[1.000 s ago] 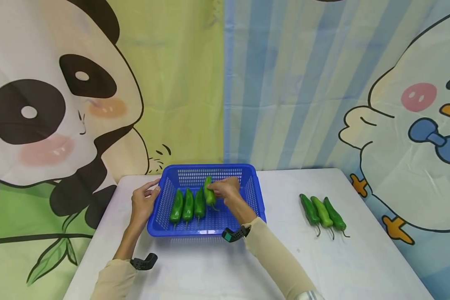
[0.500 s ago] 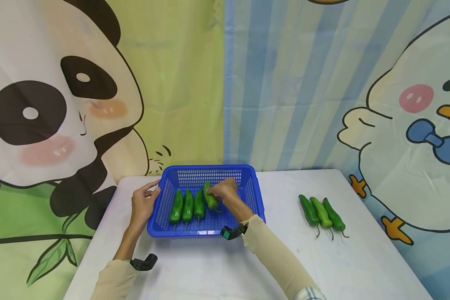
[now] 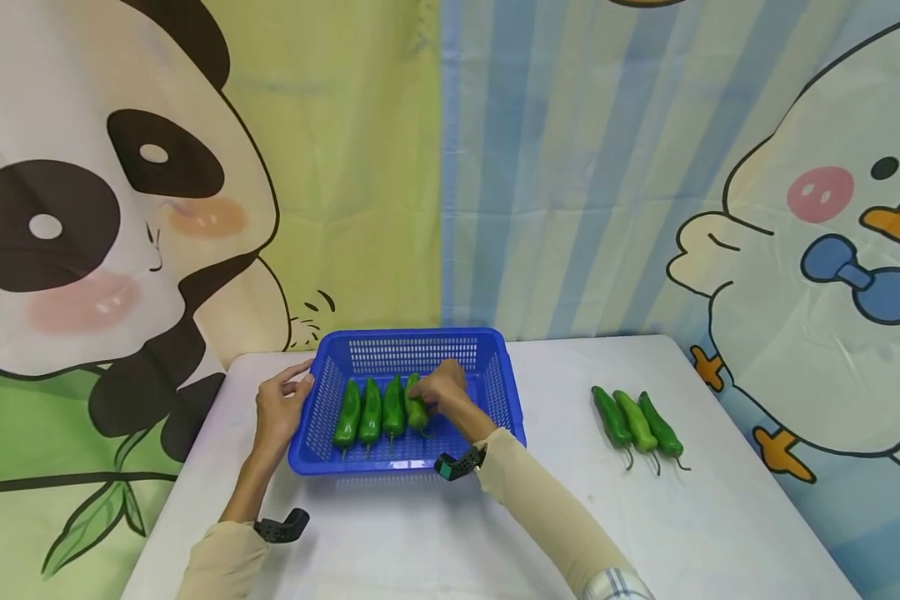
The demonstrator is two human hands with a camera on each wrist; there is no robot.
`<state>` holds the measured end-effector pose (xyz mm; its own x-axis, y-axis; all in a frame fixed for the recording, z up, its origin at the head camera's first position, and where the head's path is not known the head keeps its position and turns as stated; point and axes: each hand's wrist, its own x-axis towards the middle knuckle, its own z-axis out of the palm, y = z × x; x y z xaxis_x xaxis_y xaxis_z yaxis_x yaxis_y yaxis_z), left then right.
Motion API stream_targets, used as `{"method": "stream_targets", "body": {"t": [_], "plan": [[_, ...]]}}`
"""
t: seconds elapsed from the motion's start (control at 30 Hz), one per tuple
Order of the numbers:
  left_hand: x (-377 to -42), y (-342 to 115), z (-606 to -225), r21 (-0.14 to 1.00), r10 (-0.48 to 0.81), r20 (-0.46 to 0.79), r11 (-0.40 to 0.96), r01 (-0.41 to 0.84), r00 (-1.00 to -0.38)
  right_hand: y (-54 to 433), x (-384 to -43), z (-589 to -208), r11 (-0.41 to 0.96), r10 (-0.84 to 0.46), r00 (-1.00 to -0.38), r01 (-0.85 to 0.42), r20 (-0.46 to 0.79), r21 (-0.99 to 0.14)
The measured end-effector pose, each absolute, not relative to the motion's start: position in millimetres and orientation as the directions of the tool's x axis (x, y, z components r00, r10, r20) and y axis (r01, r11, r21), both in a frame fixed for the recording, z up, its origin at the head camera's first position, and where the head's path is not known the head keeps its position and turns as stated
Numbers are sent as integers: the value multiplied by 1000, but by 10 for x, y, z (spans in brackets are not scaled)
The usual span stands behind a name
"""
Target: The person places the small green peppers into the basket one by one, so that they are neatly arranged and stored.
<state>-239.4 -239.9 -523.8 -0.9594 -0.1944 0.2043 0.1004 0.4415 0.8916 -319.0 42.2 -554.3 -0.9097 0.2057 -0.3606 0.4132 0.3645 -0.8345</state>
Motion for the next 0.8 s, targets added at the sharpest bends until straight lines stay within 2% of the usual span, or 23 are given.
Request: {"method": "stream_targets", "body": {"t": [0.2,0.4,0.63,0.8], "plan": [[-2392,-2409,-5237,896,-194,196,433,95,-961,380,-3161,-5599,401,210,-918,395,-337,-826],[-2388,-2409,-5229,900,-197,184,428,84,-963,392,-3283,-5796,420,188,-921,389,-340,-820],[-2386,-2403,-5197,902,-196,197,419,100,-961,394,-3284,-5793,464,178,-928,371,-326,-804],[-2367,-2405,-5194,899,-190,190,427,93,-963,389,-3325,-5911,582,191,-951,311,-245,-752]]}}
